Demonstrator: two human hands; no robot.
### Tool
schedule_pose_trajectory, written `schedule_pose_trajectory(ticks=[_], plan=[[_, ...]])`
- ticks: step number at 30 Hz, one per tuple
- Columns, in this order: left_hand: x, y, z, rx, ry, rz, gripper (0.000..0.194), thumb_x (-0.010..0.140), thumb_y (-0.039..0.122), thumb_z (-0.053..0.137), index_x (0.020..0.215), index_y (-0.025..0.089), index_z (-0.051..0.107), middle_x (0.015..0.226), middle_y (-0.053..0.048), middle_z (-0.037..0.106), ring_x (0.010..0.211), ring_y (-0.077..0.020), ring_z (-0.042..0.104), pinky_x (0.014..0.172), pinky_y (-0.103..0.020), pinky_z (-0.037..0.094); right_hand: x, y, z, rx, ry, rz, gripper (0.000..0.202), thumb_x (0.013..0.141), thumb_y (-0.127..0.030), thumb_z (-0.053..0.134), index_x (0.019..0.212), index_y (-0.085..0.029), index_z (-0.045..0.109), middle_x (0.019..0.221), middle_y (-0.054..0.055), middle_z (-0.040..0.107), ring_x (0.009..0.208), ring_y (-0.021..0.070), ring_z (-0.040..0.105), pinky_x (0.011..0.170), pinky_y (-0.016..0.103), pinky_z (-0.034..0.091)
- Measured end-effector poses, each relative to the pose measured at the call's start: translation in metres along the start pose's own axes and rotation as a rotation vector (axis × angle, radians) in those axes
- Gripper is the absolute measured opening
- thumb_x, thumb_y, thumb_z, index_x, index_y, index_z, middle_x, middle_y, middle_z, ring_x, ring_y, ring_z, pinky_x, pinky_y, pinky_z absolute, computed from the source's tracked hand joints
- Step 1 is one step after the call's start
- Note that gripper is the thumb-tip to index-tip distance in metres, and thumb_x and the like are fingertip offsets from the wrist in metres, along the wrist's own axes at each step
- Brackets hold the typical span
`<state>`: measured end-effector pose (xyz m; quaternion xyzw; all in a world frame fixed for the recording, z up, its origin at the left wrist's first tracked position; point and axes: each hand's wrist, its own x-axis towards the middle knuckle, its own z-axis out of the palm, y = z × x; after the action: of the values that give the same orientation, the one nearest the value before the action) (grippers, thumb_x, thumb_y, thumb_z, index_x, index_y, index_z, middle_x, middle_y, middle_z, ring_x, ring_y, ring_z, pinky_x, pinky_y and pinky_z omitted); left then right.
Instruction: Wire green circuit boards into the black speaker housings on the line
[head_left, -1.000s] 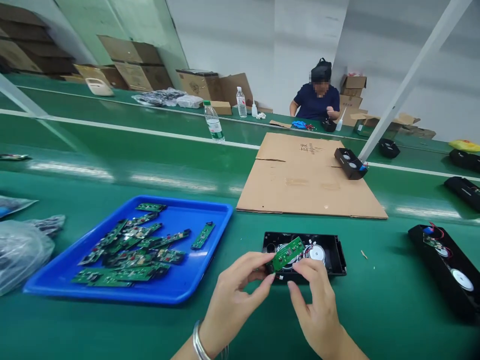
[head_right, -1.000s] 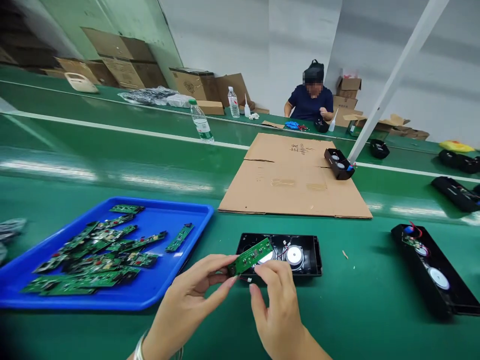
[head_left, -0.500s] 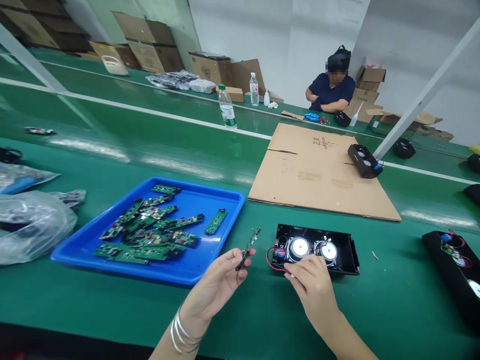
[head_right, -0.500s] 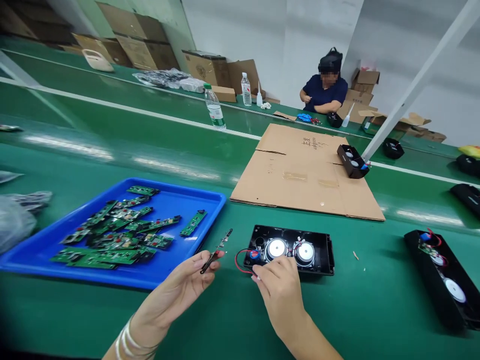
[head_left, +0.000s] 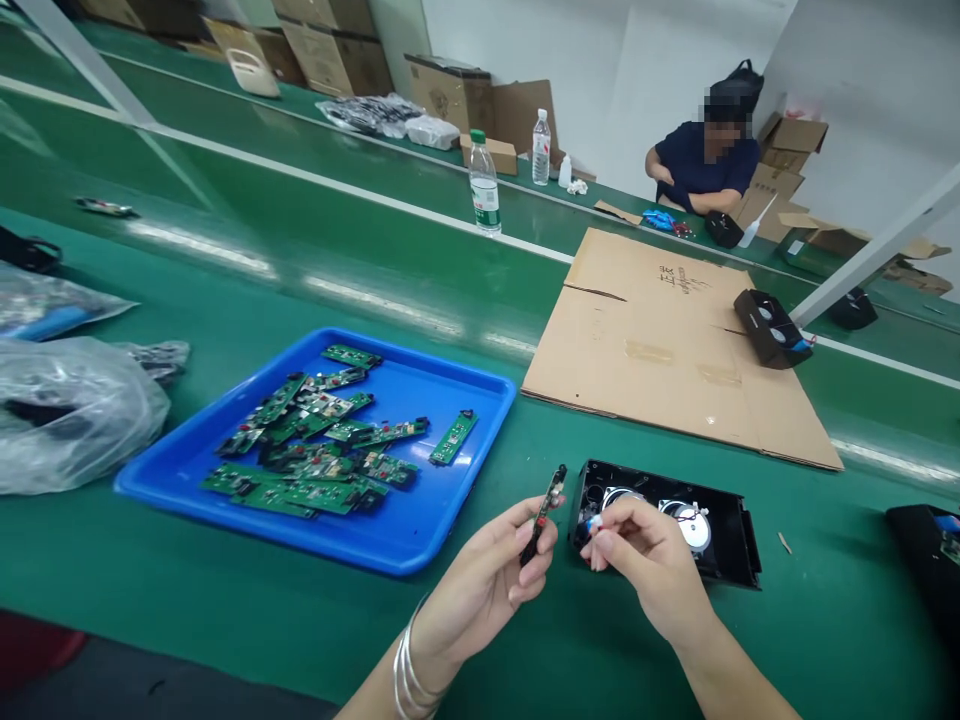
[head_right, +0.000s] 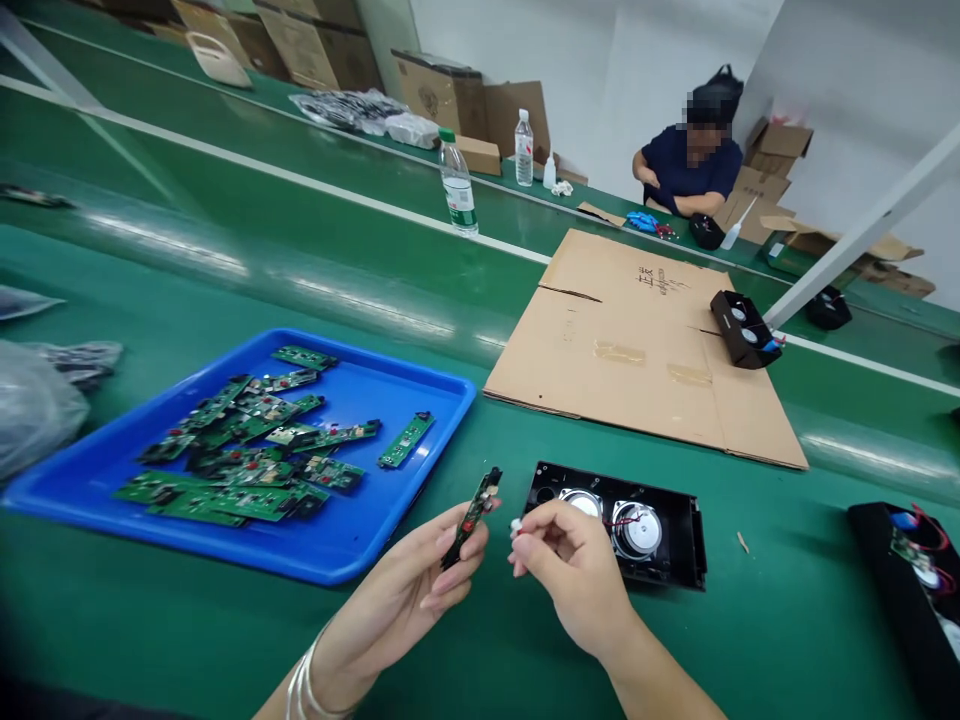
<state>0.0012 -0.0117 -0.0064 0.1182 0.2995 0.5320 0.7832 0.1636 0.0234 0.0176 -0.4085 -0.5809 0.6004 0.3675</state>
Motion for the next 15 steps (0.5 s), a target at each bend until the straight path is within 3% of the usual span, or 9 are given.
schedule_pose_trajectory(ticks=[2, 5, 8, 11, 13, 15], plan=[[0.001, -0.002, 0.001, 0.013, -0.016, 0.007, 0.027, 0.076, 0.036, 0.068, 0.089, 0.013, 0.064, 0.064, 0.0, 0.057, 0.043, -0.0028, 0.037, 0.038, -0.016, 0.024, 0.0, -0.007, 0.003, -0.18, -0.032, -0.072, 0.013, 0.082, -0.029, 0.057, 0.075, -0.019, 0.063, 0.065, 0.001, 0.06, 0.059, 0.0117, 0.055, 0.054, 0.022, 0.045], [0.002, -0.005, 0.001, 0.069, 0.005, 0.063, 0.032, 0.079, 0.042, 0.063, 0.095, 0.014, 0.063, 0.063, -0.002, 0.061, 0.049, -0.008, 0.046, 0.045, -0.019, 0.035, -0.002, -0.014, 0.009, -0.438, -0.022, -0.217, 0.018, 0.083, -0.019, 0.049, 0.072, -0.019, 0.064, 0.06, 0.0, 0.055, 0.055, 0.0105, 0.048, 0.05, 0.021, 0.04], [-0.001, -0.008, -0.001, 0.145, 0.008, 0.12, 0.037, 0.074, 0.042, 0.069, 0.1, 0.017, 0.059, 0.078, -0.005, 0.068, 0.061, -0.0125, 0.055, 0.053, -0.022, 0.043, -0.002, -0.015, 0.013, -0.594, 0.027, -0.364, 0.021, 0.082, -0.014, 0.045, 0.067, -0.018, 0.06, 0.056, -0.001, 0.052, 0.05, 0.0096, 0.043, 0.048, 0.021, 0.037], [-0.004, -0.009, -0.003, 0.319, 0.047, 0.219, 0.037, 0.071, 0.036, 0.073, 0.099, 0.021, 0.054, 0.102, -0.008, 0.069, 0.089, -0.0212, 0.064, 0.072, -0.03, 0.051, -0.002, -0.013, 0.016, -0.679, 0.066, -0.465, 0.021, 0.082, -0.012, 0.044, 0.066, -0.017, 0.057, 0.053, -0.002, 0.048, 0.049, 0.0091, 0.041, 0.045, 0.021, 0.035], [-0.005, -0.011, -0.004, 0.477, 0.122, 0.33, 0.03, 0.074, 0.032, 0.07, 0.095, 0.022, 0.052, 0.114, -0.009, 0.066, 0.11, -0.0244, 0.058, 0.09, -0.035, 0.047, -0.002, -0.011, 0.017, -0.706, 0.077, -0.495, 0.02, 0.082, -0.012, 0.043, 0.066, -0.017, 0.055, 0.053, -0.002, 0.047, 0.048, 0.009, 0.042, 0.045, 0.021, 0.034], [-0.006, -0.013, -0.003, 0.607, 0.172, 0.426, 0.022, 0.078, 0.029, 0.066, 0.093, 0.022, 0.051, 0.117, -0.009, 0.064, 0.116, -0.0248, 0.054, 0.095, -0.037, 0.044, -0.003, -0.009, 0.019, -0.717, 0.083, -0.517, 0.02, 0.082, -0.011, 0.042, 0.066, -0.017, 0.054, 0.053, -0.003, 0.048, 0.048, 0.0088, 0.042, 0.044, 0.02, 0.034]])
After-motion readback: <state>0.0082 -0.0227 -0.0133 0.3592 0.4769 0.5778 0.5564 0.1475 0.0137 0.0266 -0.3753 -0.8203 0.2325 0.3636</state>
